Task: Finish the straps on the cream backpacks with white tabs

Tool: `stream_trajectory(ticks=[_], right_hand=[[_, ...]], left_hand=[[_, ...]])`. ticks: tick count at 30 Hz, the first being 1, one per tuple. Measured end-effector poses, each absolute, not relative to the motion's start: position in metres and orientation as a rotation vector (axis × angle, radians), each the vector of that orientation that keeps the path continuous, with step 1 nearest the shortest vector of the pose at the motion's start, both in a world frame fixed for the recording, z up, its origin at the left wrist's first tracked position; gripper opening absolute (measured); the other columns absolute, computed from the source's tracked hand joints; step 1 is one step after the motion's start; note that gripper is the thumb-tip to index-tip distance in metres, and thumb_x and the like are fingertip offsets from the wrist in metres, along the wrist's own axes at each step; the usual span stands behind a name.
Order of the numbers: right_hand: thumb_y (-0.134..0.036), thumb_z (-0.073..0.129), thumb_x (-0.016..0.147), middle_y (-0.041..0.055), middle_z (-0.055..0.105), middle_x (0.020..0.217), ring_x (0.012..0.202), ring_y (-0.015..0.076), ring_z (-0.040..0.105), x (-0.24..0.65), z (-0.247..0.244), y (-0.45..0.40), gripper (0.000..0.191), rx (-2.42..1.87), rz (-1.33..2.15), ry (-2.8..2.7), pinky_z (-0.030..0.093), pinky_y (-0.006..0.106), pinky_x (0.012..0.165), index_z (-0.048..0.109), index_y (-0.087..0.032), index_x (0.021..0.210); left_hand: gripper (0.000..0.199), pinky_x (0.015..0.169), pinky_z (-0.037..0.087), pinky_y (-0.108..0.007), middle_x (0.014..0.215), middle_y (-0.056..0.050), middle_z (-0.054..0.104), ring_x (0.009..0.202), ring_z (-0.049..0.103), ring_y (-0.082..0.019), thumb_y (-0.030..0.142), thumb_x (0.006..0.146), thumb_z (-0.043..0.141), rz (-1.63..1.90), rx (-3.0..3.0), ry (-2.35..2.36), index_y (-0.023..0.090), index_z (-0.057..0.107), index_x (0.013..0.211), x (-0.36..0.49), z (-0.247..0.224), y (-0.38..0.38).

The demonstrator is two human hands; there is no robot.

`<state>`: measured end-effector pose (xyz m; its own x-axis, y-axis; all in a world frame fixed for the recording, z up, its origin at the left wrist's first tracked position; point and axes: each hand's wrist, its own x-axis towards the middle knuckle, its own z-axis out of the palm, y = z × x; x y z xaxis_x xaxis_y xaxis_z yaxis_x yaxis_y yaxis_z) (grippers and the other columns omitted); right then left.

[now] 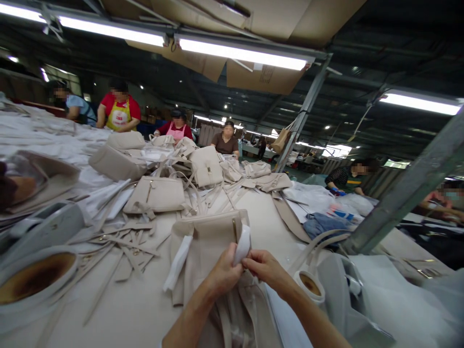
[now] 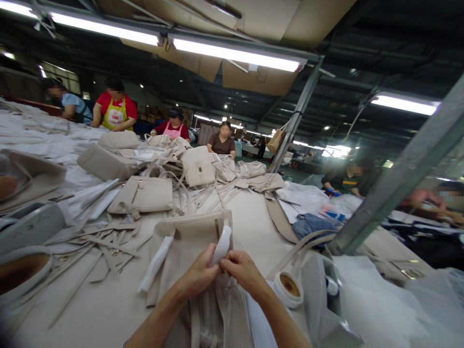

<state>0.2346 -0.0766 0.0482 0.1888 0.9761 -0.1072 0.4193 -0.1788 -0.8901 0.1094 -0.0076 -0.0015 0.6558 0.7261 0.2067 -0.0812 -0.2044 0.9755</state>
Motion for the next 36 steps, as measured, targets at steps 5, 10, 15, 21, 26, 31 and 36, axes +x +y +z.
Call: stream_trajectory(ticks=[5,10,15,21,26,31,36], right_hand=[[-0.036,0.057,0.070,-0.0072,0.040,0.048,0.049,0.0088,0.035,0.237,0.046,-0.076,0.023,-1.728,0.895,-1.312,0.025,0.024,0.047,0.050,-0.020,0.055],[-0.040,0.060,0.070,-0.0070,0.042,0.049,0.050,0.0087,0.034,0.240,0.045,-0.080,0.026,-1.704,0.909,-1.320,0.024,0.025,0.050,0.054,-0.018,0.058],[-0.036,0.059,0.071,-0.0044,0.052,0.055,0.053,0.0096,0.038,0.239,0.045,-0.083,0.021,-1.634,0.984,-1.311,0.026,0.025,0.052,0.065,-0.016,0.066],[-0.037,0.063,0.068,-0.0016,0.062,0.061,0.056,0.0111,0.047,0.231,0.028,-0.069,0.022,-1.521,1.046,-1.220,0.033,0.025,0.057,0.065,-0.015,0.071],[-0.038,0.068,0.064,-0.0042,0.060,0.055,0.050,0.0124,0.049,0.232,0.011,-0.058,0.029,-1.573,0.982,-1.100,0.031,0.025,0.050,0.060,-0.017,0.083],[-0.038,0.069,0.064,-0.0030,0.058,0.060,0.059,0.0136,0.050,0.231,0.015,-0.061,0.023,-1.544,0.916,-1.140,0.035,0.026,0.058,0.058,-0.018,0.067],[-0.033,0.069,0.060,-0.0030,0.058,0.063,0.064,0.0155,0.052,0.229,0.025,-0.065,0.019,-1.627,0.722,-1.110,0.039,0.028,0.064,0.058,-0.019,0.066]], left_hand=[[0.022,0.066,0.037,-0.024,0.080,0.003,0.048,0.076,0.046,-0.013,0.011,0.067,0.053,0.741,1.640,0.577,0.018,0.046,0.086,0.105,0.011,-0.013],[0.006,0.063,0.036,-0.024,0.072,0.004,0.047,0.069,0.046,-0.013,0.020,0.077,0.046,0.760,1.589,0.600,0.019,0.046,0.083,0.105,0.014,-0.017],[0.011,0.051,0.035,-0.022,0.059,0.006,0.046,0.053,0.043,-0.011,0.020,0.077,0.041,0.735,1.403,0.603,0.019,0.049,0.085,0.110,0.013,-0.016],[0.021,0.039,0.033,-0.019,0.055,0.004,0.051,0.046,0.048,-0.010,0.026,0.073,0.048,0.704,1.325,0.704,0.014,0.059,0.088,0.104,0.014,-0.008],[0.031,0.034,0.032,-0.018,0.058,0.002,0.057,0.044,0.052,-0.011,0.026,0.072,0.051,0.707,1.362,0.791,0.010,0.066,0.095,0.098,0.018,-0.004],[0.035,0.034,0.034,-0.018,0.059,0.000,0.060,0.045,0.054,-0.012,0.028,0.072,0.054,0.719,1.340,0.760,0.009,0.068,0.098,0.096,0.020,-0.005],[0.041,0.034,0.036,-0.018,0.058,0.001,0.060,0.045,0.054,-0.012,0.032,0.072,0.056,0.713,1.339,0.738,0.010,0.067,0.104,0.095,0.022,-0.006]])
